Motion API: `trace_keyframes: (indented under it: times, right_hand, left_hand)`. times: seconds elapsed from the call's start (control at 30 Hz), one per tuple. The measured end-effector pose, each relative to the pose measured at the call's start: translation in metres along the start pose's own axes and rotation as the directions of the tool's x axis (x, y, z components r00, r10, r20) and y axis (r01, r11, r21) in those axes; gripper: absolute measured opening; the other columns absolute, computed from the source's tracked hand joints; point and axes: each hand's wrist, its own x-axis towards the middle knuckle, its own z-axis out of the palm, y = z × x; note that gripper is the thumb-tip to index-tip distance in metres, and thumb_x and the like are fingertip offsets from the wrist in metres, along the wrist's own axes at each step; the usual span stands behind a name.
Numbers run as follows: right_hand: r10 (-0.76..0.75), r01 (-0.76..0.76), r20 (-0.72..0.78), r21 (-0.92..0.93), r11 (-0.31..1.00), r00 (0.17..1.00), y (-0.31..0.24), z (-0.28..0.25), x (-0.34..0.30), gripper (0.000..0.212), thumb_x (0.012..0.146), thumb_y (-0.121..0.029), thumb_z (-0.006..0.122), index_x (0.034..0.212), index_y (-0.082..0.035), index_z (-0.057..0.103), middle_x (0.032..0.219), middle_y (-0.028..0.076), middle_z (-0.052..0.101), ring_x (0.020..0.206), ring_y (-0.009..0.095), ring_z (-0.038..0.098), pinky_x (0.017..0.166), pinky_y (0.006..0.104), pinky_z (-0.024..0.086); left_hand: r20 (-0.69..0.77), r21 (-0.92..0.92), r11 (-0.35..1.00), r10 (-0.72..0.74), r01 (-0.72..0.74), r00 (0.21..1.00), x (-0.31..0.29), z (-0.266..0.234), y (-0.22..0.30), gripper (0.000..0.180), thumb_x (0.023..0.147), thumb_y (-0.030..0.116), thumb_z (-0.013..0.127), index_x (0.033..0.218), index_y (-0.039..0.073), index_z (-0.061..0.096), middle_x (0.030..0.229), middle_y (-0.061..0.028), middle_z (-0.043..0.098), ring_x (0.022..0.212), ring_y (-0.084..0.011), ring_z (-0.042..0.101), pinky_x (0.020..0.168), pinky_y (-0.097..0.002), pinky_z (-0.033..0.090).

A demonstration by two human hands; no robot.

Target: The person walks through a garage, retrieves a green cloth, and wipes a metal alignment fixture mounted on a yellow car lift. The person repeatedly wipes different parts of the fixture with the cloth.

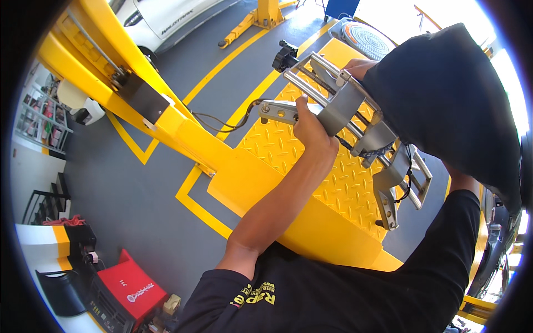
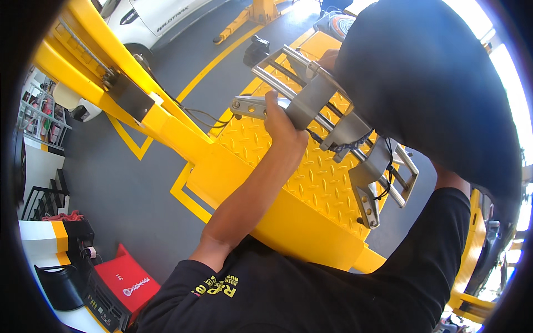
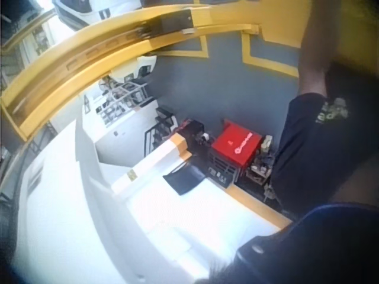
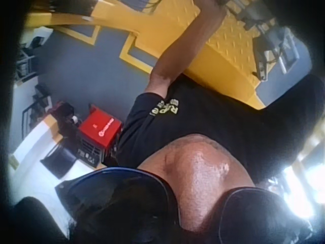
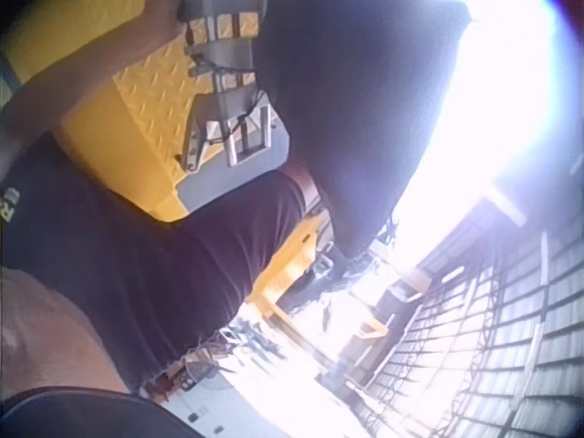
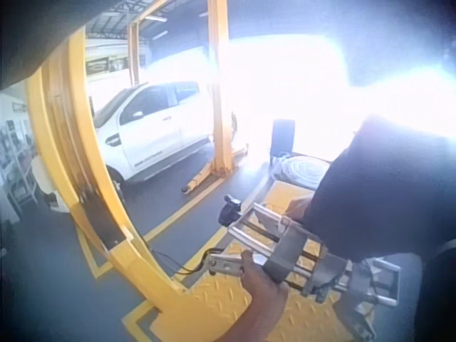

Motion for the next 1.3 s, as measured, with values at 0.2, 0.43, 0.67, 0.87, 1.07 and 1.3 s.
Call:
trace_keyframes:
  times: [0.2,0.43,0.67,0.87,1.07,1.3]
  right_hand:
    - [0.036,-0.037,0.021,0.036,0.999,0.999,0.013,0.006,0.008,0.041,0.109,-0.035,0.056,0.131,-0.005,0.073,0.122,0.013,0.069,0.109,0.021,0.067,0.097,0.0330,0.053]
    - [0.082,-0.081,-0.001,0.025,0.996,0.997,0.025,0.009,0.021,0.042,0.109,-0.036,0.056,0.132,-0.005,0.072,0.126,0.013,0.069,0.112,0.021,0.067,0.099,0.0324,0.053]
    - [0.176,-0.136,-0.124,0.280,0.950,0.976,0.066,0.019,0.067,0.043,0.109,-0.037,0.056,0.134,-0.005,0.072,0.131,0.013,0.069,0.116,0.021,0.067,0.101,0.0319,0.052]
    - [0.664,0.084,-0.291,0.942,0.325,0.688,0.162,0.023,-0.024,0.045,0.109,-0.037,0.056,0.135,-0.004,0.071,0.135,0.013,0.069,0.119,0.021,0.067,0.103,0.0315,0.052]
    - [0.844,0.331,-0.456,0.872,0.360,0.283,0.069,0.070,-0.157,0.041,0.110,-0.034,0.056,0.132,-0.004,0.073,0.132,0.012,0.071,0.117,0.016,0.069,0.101,0.0274,0.054]
    - [0.389,-0.231,-0.916,0.360,0.904,0.094,-0.063,0.181,-0.101,0.020,0.097,-0.020,0.079,0.111,-0.007,0.075,0.104,0.007,0.058,0.093,0.020,0.064,0.081,0.0317,0.053]
  left_hand:
    - [-0.032,-0.022,0.999,-0.048,0.047,0.998,0.007,-0.014,-0.001,0.067,0.097,0.042,0.070,0.141,-0.003,0.047,0.134,-0.0148,0.057,0.119,-0.0250,0.064,0.103,-0.0384,0.055]
    - [-0.056,0.067,0.991,-0.113,0.117,0.992,0.007,-0.015,-0.001,0.076,0.095,0.049,0.072,0.147,-0.001,0.046,0.140,-0.0144,0.056,0.123,-0.0251,0.062,0.104,-0.0380,0.053]
    - [0.165,0.167,0.982,-0.118,0.091,0.979,0.031,-0.041,0.000,0.076,0.099,0.057,0.068,0.154,0.012,0.041,0.143,-0.0093,0.056,0.129,-0.0223,0.060,0.108,-0.0346,0.050]
    - [0.264,0.277,0.952,-0.203,0.128,0.943,0.030,-0.054,0.010,0.062,0.099,0.055,0.069,0.142,0.016,0.048,0.130,-0.0035,0.061,0.122,-0.0173,0.061,0.103,-0.0339,0.049]
    - [0.278,0.417,0.900,-0.262,0.130,0.924,0.037,-0.065,0.017,0.057,0.098,0.056,0.069,0.134,0.015,0.052,0.125,-0.0038,0.062,0.111,-0.0182,0.063,0.093,-0.0337,0.052]
    - [0.337,0.493,0.862,-0.310,0.114,0.889,0.046,-0.068,0.023,0.060,0.095,0.062,0.069,0.125,0.011,0.057,0.111,-0.0054,0.067,0.097,-0.0197,0.066,0.085,-0.0350,0.056]
